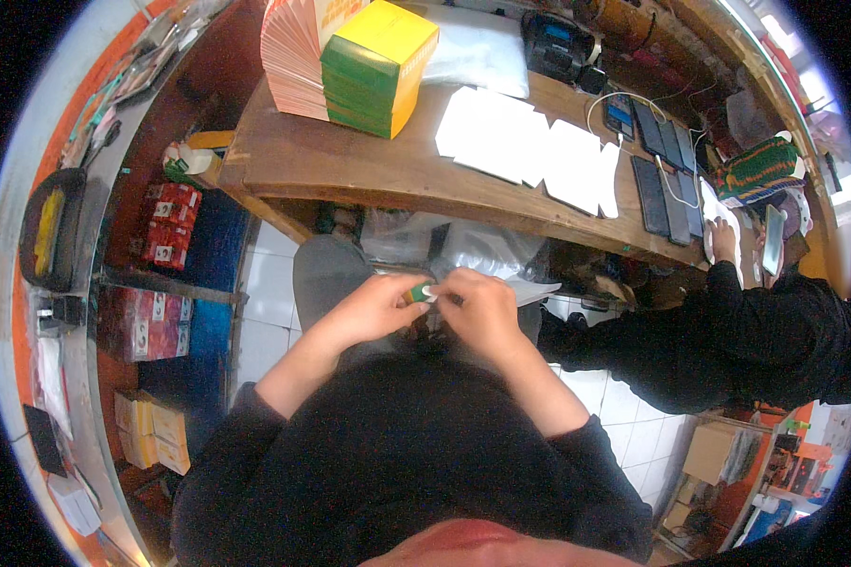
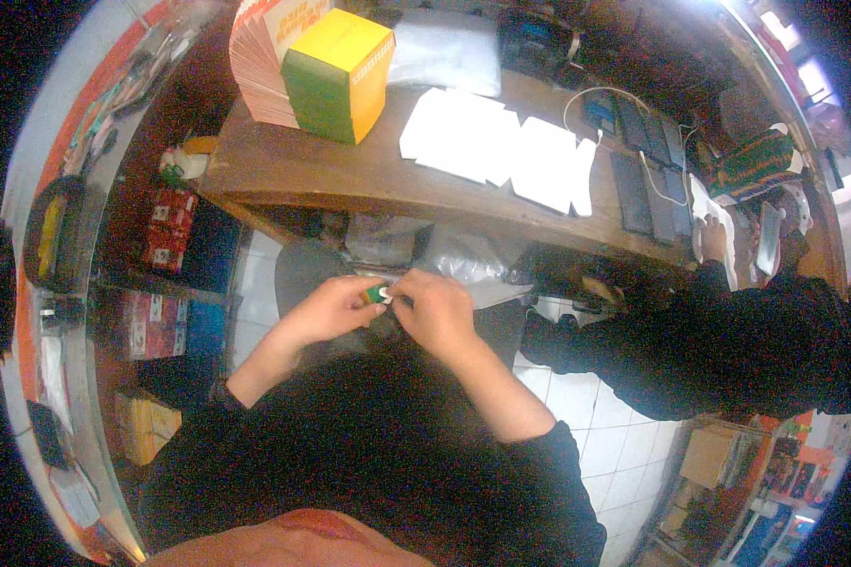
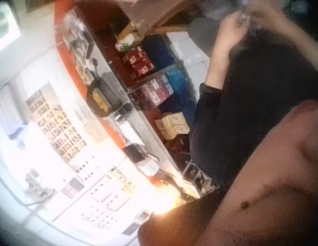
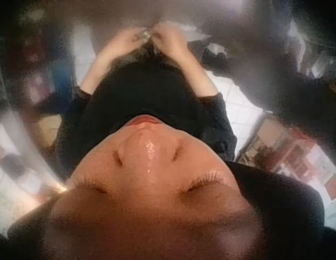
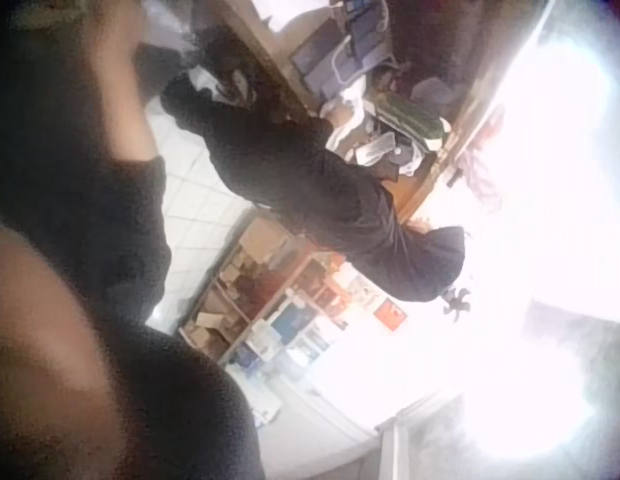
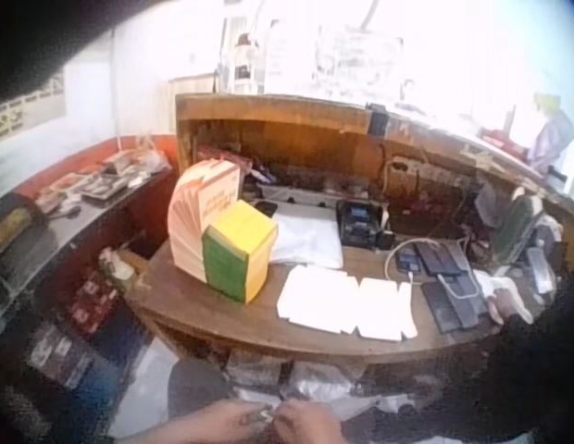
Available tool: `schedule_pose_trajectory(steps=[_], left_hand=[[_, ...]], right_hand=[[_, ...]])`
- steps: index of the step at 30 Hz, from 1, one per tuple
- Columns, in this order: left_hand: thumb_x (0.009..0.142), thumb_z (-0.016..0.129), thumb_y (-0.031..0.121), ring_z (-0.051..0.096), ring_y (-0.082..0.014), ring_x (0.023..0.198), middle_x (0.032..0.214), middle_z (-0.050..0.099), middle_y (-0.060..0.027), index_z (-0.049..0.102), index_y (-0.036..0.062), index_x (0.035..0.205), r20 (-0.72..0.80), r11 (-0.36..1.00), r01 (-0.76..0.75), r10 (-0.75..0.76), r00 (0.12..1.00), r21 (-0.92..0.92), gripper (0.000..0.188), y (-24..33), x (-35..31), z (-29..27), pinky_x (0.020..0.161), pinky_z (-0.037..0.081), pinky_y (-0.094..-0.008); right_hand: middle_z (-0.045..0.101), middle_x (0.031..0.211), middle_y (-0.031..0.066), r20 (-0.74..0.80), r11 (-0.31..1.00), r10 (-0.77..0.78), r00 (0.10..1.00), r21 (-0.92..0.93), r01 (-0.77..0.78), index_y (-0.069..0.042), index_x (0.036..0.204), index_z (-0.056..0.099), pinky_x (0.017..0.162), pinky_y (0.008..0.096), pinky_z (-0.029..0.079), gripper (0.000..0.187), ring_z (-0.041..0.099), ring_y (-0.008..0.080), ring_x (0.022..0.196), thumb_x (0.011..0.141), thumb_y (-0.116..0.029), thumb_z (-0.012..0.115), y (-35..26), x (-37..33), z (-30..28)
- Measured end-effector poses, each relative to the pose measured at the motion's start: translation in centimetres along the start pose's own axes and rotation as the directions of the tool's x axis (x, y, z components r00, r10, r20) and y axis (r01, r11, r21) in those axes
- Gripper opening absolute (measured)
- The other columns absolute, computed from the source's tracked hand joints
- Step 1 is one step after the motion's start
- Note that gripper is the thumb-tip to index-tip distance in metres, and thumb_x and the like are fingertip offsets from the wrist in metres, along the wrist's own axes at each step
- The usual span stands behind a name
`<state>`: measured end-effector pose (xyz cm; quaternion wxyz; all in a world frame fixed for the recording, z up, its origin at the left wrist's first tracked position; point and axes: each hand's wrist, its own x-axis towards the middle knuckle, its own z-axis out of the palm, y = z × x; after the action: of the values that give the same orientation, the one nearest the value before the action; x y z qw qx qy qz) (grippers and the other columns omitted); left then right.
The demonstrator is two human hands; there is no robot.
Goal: The person assembles small rectangular boxes from flat cardboard pieces by folding and taping them together. They repeatedly pick up a flat piece, fold it into a box shape, apply tape to secure the edges, and place the finished box on a stack on the table.
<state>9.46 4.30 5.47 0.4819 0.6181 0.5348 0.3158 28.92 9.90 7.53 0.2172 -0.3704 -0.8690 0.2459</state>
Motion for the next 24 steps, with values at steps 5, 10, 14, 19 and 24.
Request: schedule_pose_trajectory(steps=[5,10,14,19,24], left_hand=[[0.086,0.069,0.015,0.062,-0.0140,0.067,0.082,0.067,-0.0136,0.060,-0.0011,0.119,-0.006,1.000,0.018,-0.018,1.000,-0.003,0.037,-0.9,0.0,0.3,0.063,0.050,-0.0298],[0.088,0.068,0.014,0.059,-0.0087,0.068,0.081,0.065,-0.0057,0.059,-0.0007,0.120,0.048,0.969,0.122,-0.115,0.992,-0.215,0.036,-0.7,0.3,-0.1,0.062,0.050,-0.0265],[0.090,0.067,0.015,0.058,-0.0082,0.068,0.079,0.063,-0.0035,0.059,-0.0003,0.122,0.085,0.945,0.169,-0.151,0.985,-0.280,0.036,-0.2,0.4,-0.5,0.061,0.050,-0.0250],[0.091,0.067,0.015,0.058,-0.0085,0.065,0.078,0.063,-0.0033,0.058,0.0005,0.124,0.119,0.954,0.172,-0.147,0.982,-0.244,0.037,0.0,0.5,-0.7,0.060,0.050,-0.0249],[0.092,0.066,0.012,0.058,-0.0083,0.066,0.084,0.063,-0.0012,0.051,0.0045,0.135,0.146,0.962,0.140,-0.107,0.983,-0.236,0.047,-1.1,0.6,-0.5,0.058,0.050,-0.0247]], right_hand=[[0.068,0.085,0.0037,0.005,0.992,-0.080,0.997,0.094,0.079,-0.012,0.086,0.072,0.073,0.0380,0.050,0.009,0.066,0.0262,0.082,0.077,-0.013,0.069,0.6,0.4,0.2],[0.068,0.089,0.0024,0.010,0.996,-0.085,0.996,0.013,0.085,-0.014,0.090,0.071,0.078,0.0371,0.044,0.012,0.063,0.0235,0.088,0.079,-0.013,0.069,0.4,0.3,0.3],[0.067,0.093,0.0022,-0.006,0.994,-0.107,0.994,0.031,0.107,-0.014,0.093,0.071,0.079,0.0371,0.043,0.013,0.061,0.0237,0.090,0.080,-0.012,0.069,0.8,0.1,0.6],[0.067,0.093,0.0016,-0.055,0.988,-0.148,0.987,0.033,0.150,-0.014,0.093,0.070,0.080,0.0374,0.042,0.014,0.060,0.0235,0.091,0.079,-0.010,0.069,1.2,0.0,1.2],[0.066,0.093,0.0011,-0.173,0.992,-0.125,0.977,0.011,0.129,-0.015,0.092,0.070,0.080,0.0388,0.042,0.015,0.060,0.0242,0.091,0.078,-0.010,0.069,0.8,-0.3,1.8]])
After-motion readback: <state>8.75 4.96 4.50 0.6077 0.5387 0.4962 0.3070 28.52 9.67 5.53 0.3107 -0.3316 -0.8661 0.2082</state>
